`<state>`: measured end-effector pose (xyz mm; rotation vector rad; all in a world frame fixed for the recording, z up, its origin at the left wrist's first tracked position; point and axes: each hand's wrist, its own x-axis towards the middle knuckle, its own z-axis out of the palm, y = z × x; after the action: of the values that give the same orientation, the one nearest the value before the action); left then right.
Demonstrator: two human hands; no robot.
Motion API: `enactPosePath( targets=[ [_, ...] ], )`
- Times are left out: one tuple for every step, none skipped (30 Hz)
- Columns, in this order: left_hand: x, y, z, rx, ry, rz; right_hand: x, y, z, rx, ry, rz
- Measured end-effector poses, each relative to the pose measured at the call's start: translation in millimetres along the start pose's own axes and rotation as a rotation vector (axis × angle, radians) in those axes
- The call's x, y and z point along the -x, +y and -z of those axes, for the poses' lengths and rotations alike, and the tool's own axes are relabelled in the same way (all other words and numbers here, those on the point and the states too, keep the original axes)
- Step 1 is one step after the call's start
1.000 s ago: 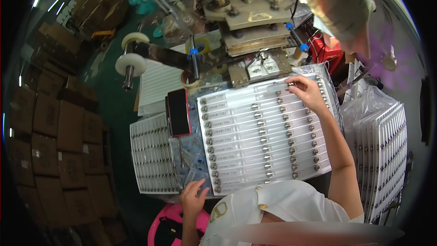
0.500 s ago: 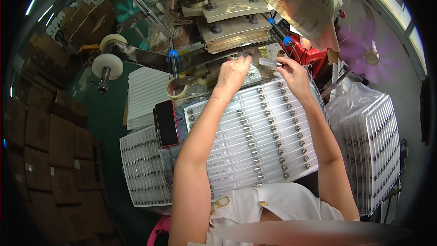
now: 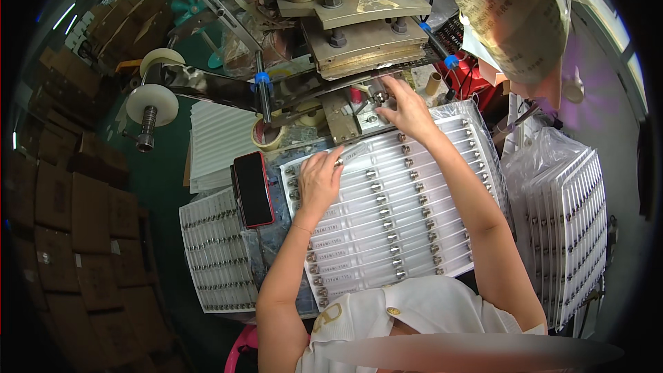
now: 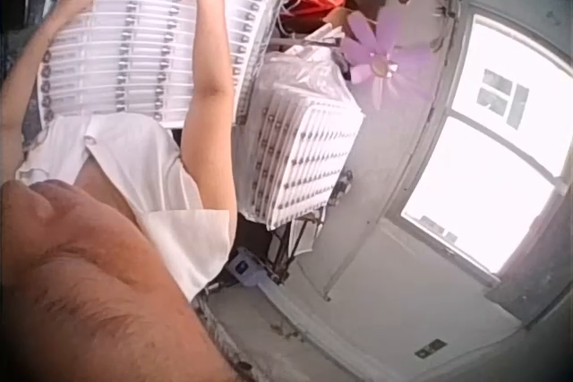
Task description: Manually assemble or prepare small electronic components into a tray for heat-sealing or packaging.
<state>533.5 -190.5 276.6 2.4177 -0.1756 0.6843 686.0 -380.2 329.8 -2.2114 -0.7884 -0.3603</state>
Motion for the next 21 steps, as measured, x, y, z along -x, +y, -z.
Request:
enactPosePath(
  targets=[
    [-1.9, -8.5, -1.2, -0.042, -0.028, -0.017, -1.3, 2.2, 1.0, -0.019, -0.026, -0.018],
    [-2.3, -13.7, -2.6, -0.084, -0.055, -0.034, -2.9, 5.3, 0.2, -0.016, -0.029, -0.022],
    [-0.4, -15.7, -3.5, -0.069, -0.094, -0.011, -4.4, 8.6, -1.2, -0.024, -0.038, 0.001],
    [-0.5, -14.5, -3.2, -0.063, -0.095, -0.007, -4.7, 10.9, -2.0, -0.032, -0.048, 0.024],
    [-0.6, -13.6, -3.3, -0.103, -0.087, -0.016, -3.7, 11.0, -2.3, -0.029, -0.052, 0.022],
    [-0.5, -13.0, -3.7, -0.143, -0.078, -0.024, -2.0, 10.3, -2.4, -0.046, -0.039, 0.015],
    [-0.6, -13.0, -3.9, -0.141, -0.078, -0.025, -1.9, 9.7, -2.8, -0.065, -0.022, 0.009],
    [0.4, -12.2, -4.3, -0.167, -0.077, -0.021, -1.3, 10.3, -3.7, -0.064, -0.021, 0.009],
    [0.3, -11.5, -4.8, -0.193, -0.076, -0.018, -0.4, 11.7, -4.8, -0.056, -0.001, -0.002],
    [0.1, -11.2, -4.9, -0.193, -0.079, -0.02, 0.9, 12.2, -6.3, -0.049, 0.02, -0.015],
    [-0.3, -10.8, -5.2, -0.178, -0.081, -0.01, 0.9, 11.8, -6.4, -0.05, 0.022, -0.019],
    [-0.8, -10.8, -5.0, -0.163, -0.083, -0.001, 0.4, 10.8, -5.8, -0.048, 0.022, -0.015],
    [-0.6, -10.4, -4.9, -0.163, -0.086, -0.002, -0.1, 10.1, -4.6, -0.046, 0.019, -0.01],
    [-0.4, -10.1, -4.7, -0.178, -0.09, 0.005, -1.2, 9.5, -3.3, -0.048, 0.02, -0.012],
    [0.0, -9.9, -4.5, -0.193, -0.094, 0.012, -2.7, 8.7, -1.9, -0.058, -0.033, -0.002],
    [-0.1, -9.8, -4.4, -0.194, -0.095, 0.01, -4.0, 8.3, -0.7, -0.069, -0.086, 0.01],
    [0.2, -10.0, -4.5, -0.199, -0.096, 0.013, -3.1, 8.9, -1.1, -0.07, -0.083, 0.01],
    [0.5, -9.6, -4.4, -0.203, -0.097, 0.016, -1.4, 10.0, -2.4, -0.072, -0.055, 0.022],
    [0.0, -9.2, -4.7, -0.203, -0.099, 0.011, -0.9, 11.6, -3.0, -0.072, -0.025, 0.033],
    [-0.3, -8.5, -5.0, -0.201, -0.102, 0.01, -1.3, 12.7, -2.7, -0.071, -0.02, 0.031],
    [-1.4, -8.0, -5.4, -0.198, -0.105, 0.01, -1.8, 13.6, -2.4, -0.072, -0.018, 0.032]
  ],
)
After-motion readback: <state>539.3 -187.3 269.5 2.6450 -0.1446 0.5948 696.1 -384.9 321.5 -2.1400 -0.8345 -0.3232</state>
